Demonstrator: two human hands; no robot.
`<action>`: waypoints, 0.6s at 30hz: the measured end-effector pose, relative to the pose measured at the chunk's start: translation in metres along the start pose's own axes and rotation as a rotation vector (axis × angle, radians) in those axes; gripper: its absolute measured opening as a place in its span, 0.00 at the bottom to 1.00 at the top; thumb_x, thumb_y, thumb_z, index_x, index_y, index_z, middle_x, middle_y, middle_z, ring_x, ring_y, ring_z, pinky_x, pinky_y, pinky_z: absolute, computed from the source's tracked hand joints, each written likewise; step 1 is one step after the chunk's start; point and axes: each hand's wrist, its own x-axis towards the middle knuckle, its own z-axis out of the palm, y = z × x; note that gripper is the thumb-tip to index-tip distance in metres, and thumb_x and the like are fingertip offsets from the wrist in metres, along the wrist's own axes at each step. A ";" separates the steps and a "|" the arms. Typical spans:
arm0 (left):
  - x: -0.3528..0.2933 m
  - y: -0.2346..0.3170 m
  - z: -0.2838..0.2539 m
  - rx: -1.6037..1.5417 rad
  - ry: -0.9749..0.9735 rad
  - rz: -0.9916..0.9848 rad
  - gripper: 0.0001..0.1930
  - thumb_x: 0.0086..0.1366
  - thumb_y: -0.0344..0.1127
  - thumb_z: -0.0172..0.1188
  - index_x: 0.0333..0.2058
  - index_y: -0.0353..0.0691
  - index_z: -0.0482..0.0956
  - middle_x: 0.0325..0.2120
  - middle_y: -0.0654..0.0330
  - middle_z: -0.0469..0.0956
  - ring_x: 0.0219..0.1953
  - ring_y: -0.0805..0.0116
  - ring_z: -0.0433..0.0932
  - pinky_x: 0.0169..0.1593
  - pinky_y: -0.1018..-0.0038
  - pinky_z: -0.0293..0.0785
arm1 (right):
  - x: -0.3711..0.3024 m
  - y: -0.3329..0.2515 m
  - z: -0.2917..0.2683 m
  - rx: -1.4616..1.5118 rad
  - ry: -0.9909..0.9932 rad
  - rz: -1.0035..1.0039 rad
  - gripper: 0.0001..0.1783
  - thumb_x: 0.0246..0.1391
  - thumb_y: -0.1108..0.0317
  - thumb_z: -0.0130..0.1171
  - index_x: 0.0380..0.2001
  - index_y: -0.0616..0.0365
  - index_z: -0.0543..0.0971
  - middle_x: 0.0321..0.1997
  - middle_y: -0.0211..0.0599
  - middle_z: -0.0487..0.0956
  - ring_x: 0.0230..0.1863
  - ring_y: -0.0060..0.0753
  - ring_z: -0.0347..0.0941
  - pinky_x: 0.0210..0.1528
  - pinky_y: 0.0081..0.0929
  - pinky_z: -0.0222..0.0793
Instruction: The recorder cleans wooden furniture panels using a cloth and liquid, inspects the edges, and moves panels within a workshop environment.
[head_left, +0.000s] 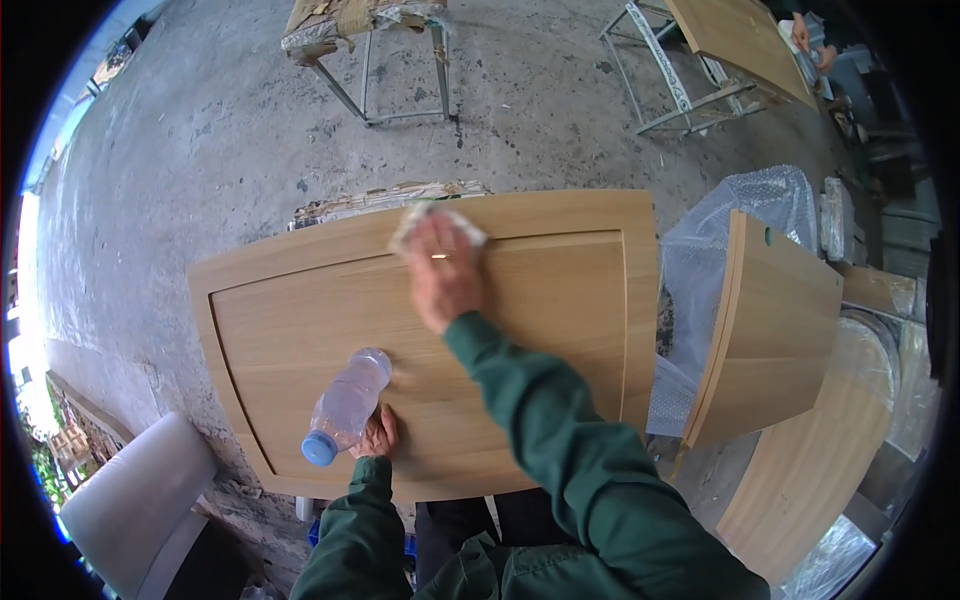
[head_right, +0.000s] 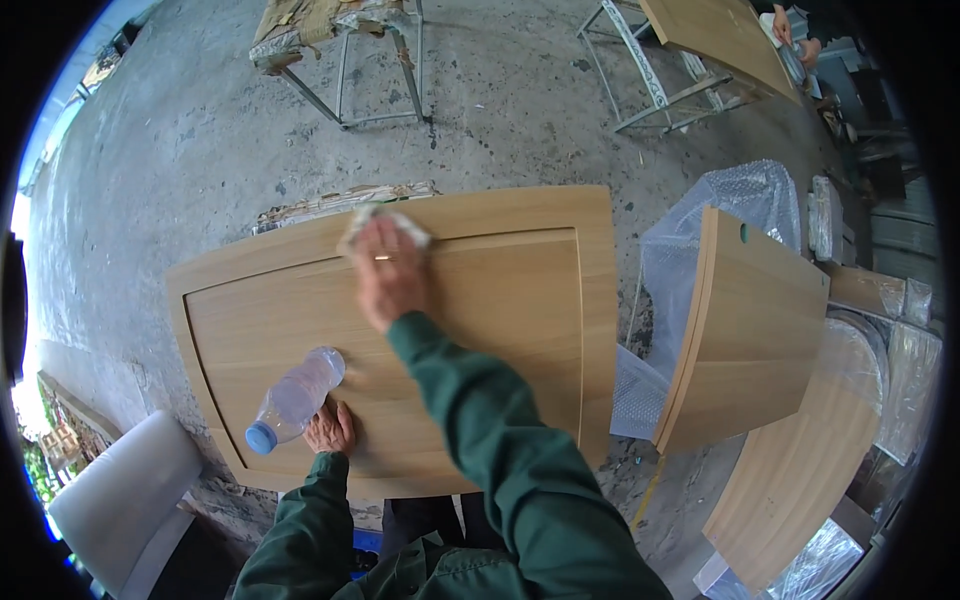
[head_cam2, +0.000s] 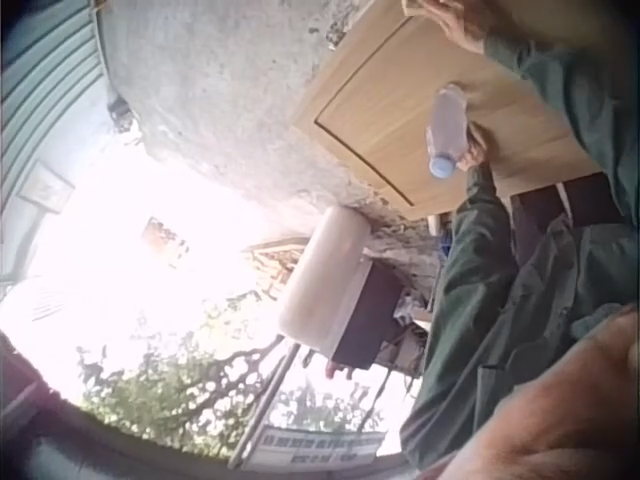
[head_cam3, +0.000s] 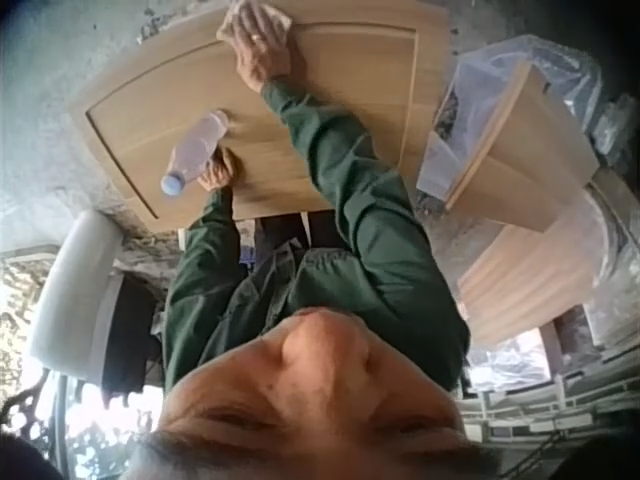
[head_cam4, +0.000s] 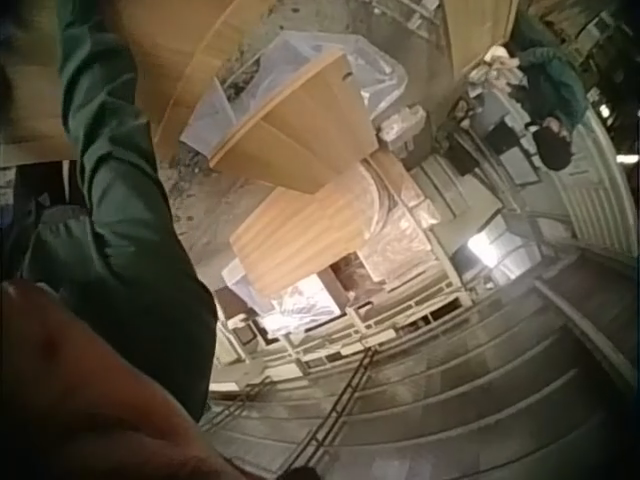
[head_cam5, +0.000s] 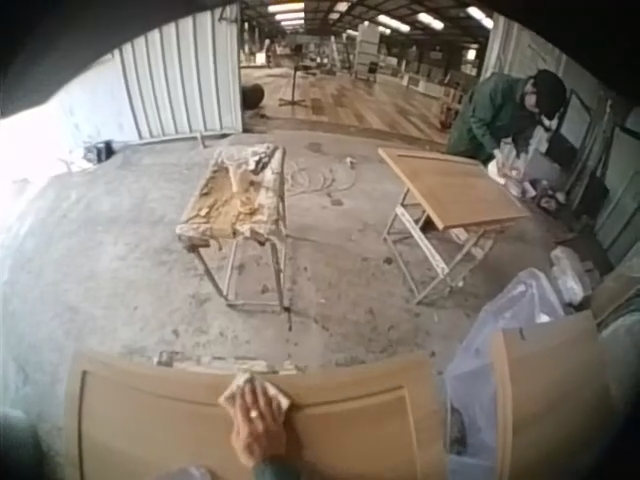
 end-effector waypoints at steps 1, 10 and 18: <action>0.001 0.003 0.000 -0.014 -0.002 -0.015 0.30 0.59 0.48 0.45 0.55 0.32 0.57 0.52 0.39 0.61 0.55 0.41 0.57 0.57 0.55 0.50 | 0.007 -0.015 0.009 0.070 0.006 -0.019 0.21 0.48 0.69 0.51 0.48 0.61 0.71 0.56 0.42 0.67 0.60 0.43 0.58 0.60 0.44 0.51; 0.000 0.002 0.000 -0.045 0.004 -0.056 0.31 0.59 0.48 0.45 0.55 0.32 0.57 0.52 0.38 0.60 0.55 0.40 0.56 0.57 0.53 0.48 | 0.023 0.147 -0.089 -0.230 0.131 0.154 0.18 0.51 0.67 0.48 0.46 0.60 0.70 0.54 0.46 0.67 0.58 0.44 0.60 0.60 0.40 0.53; 0.002 -0.001 0.002 -0.039 0.009 -0.014 0.31 0.59 0.48 0.44 0.55 0.32 0.57 0.53 0.37 0.59 0.55 0.39 0.56 0.57 0.53 0.48 | -0.011 0.234 -0.124 -0.383 0.198 0.324 0.21 0.52 0.65 0.48 0.50 0.55 0.69 0.58 0.43 0.64 0.59 0.46 0.56 0.60 0.37 0.51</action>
